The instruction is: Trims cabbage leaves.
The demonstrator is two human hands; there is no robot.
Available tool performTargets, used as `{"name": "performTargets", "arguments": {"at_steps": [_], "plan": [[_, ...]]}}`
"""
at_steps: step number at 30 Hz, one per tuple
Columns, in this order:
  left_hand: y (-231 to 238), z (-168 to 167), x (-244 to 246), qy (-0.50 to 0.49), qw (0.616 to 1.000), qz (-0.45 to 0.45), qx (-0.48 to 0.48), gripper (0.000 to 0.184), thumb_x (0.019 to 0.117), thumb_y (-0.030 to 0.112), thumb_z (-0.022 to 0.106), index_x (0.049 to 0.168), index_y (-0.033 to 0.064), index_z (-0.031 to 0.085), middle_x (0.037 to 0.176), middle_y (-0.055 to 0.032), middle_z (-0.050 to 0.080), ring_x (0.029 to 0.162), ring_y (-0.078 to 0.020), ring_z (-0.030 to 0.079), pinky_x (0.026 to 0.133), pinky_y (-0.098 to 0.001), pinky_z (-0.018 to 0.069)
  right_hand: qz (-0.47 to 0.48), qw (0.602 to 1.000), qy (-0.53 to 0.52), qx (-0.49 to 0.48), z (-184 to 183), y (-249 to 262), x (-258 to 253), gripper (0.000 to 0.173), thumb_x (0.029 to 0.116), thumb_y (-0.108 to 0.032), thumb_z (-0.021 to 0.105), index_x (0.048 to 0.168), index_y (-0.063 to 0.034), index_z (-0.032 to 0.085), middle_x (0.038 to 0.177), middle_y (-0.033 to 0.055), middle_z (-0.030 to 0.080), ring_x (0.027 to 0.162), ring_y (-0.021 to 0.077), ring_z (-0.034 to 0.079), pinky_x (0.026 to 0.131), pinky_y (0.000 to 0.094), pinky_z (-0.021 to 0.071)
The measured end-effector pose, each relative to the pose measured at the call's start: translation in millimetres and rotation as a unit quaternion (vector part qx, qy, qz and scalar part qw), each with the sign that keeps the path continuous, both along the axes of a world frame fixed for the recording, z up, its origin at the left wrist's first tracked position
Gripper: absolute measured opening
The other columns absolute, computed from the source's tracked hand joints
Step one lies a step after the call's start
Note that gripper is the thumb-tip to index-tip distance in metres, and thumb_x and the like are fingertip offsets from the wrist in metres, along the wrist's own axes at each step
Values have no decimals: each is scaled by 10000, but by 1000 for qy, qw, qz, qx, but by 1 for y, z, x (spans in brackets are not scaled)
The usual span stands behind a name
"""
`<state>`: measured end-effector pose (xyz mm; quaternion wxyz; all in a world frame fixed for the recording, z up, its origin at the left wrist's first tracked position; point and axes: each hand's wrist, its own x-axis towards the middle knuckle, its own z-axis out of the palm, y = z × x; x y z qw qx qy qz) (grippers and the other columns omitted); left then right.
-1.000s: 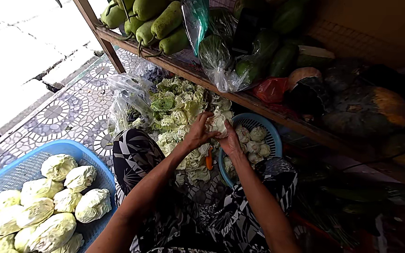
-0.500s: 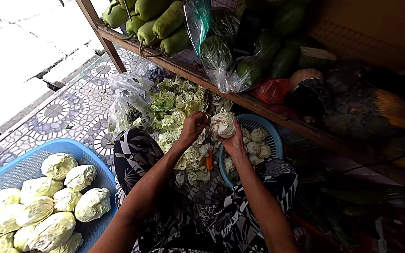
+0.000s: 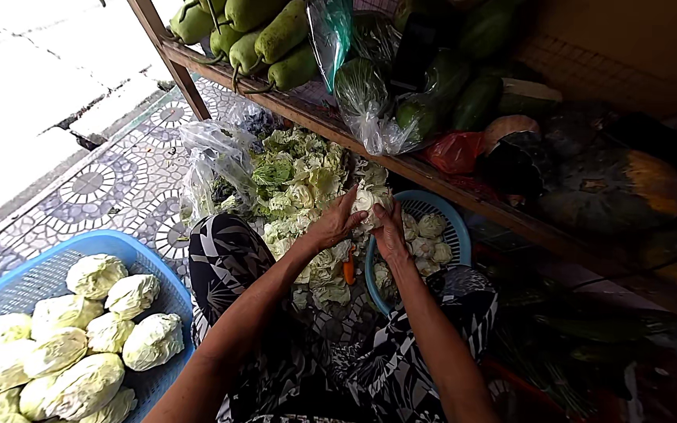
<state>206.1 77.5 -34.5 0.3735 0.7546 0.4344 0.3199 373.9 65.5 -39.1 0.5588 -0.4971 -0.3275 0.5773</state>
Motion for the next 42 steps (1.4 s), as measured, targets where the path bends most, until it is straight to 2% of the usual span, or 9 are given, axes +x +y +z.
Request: {"name": "performTargets", "arguments": {"at_steps": [3,9,12,17,19,23,28,32,42], "plan": [[-2,-3,2,19,1000,-5,11,637,1117,332,368,1609,-23,173,1499,-294,461,1204,-411,624,1022,-548,493,-18,999,3,-34,2,-1,-4,614,991,-257,637,1507,-153,320,1308,144,544,1052,227,622,815,389,567],[-4,1,2,41,999,15,8,523,1127,254,274,1565,-30,305,1347,-278,599,1051,-401,686,946,-537,528,-47,994,49,-90,4,-3,-12,602,1025,-292,604,1525,-156,297,1324,187,537,1069,295,626,815,446,573],[-4,-3,3,37,999,34,-6,481,1129,247,267,1501,-31,390,1062,-260,674,889,-390,691,836,-544,554,-45,989,77,-116,1,-2,-13,528,1042,-349,568,1476,-142,351,1292,185,561,1053,306,636,806,453,576],[-4,-1,4,53,997,60,-21,375,1097,113,394,1432,-49,442,1014,-290,680,894,-445,699,839,-575,551,-55,980,131,-140,3,-2,-13,456,1053,-407,525,1425,-157,444,1297,164,573,1059,298,639,797,442,578],[-2,-2,0,30,995,82,-43,331,1073,43,415,1388,-49,461,958,-263,681,836,-401,697,800,-540,559,-64,973,157,-155,8,-2,-10,491,1046,-513,464,1420,-196,475,1252,144,597,948,262,662,701,380,581],[3,-3,-6,29,988,145,-52,329,1047,11,479,1368,-54,455,1129,-266,659,904,-403,697,821,-542,568,-57,960,221,-162,13,0,-4,638,1011,-678,333,1370,-176,495,1118,169,651,779,264,684,596,350,578],[7,-8,-6,54,990,130,-19,649,1072,432,460,1548,-2,375,1560,-311,354,1413,-501,384,1109,-671,328,-45,964,210,-156,14,1,-2,640,1013,-684,330,1400,-196,478,1174,157,641,848,259,688,631,342,582],[1,-11,5,-24,999,47,3,521,1106,314,415,1473,-55,440,1358,-289,556,1206,-402,601,1037,-534,473,-26,968,198,-155,14,-3,-10,584,1032,-642,338,1368,-192,497,1128,122,652,822,215,681,628,328,578],[-8,-13,9,8,994,73,81,461,1103,177,302,1408,-119,480,1314,-321,589,1176,-430,629,1022,-514,489,-6,968,201,-148,16,-8,-13,579,1038,-631,335,1375,-185,489,1145,130,644,846,226,682,635,328,576]]}}
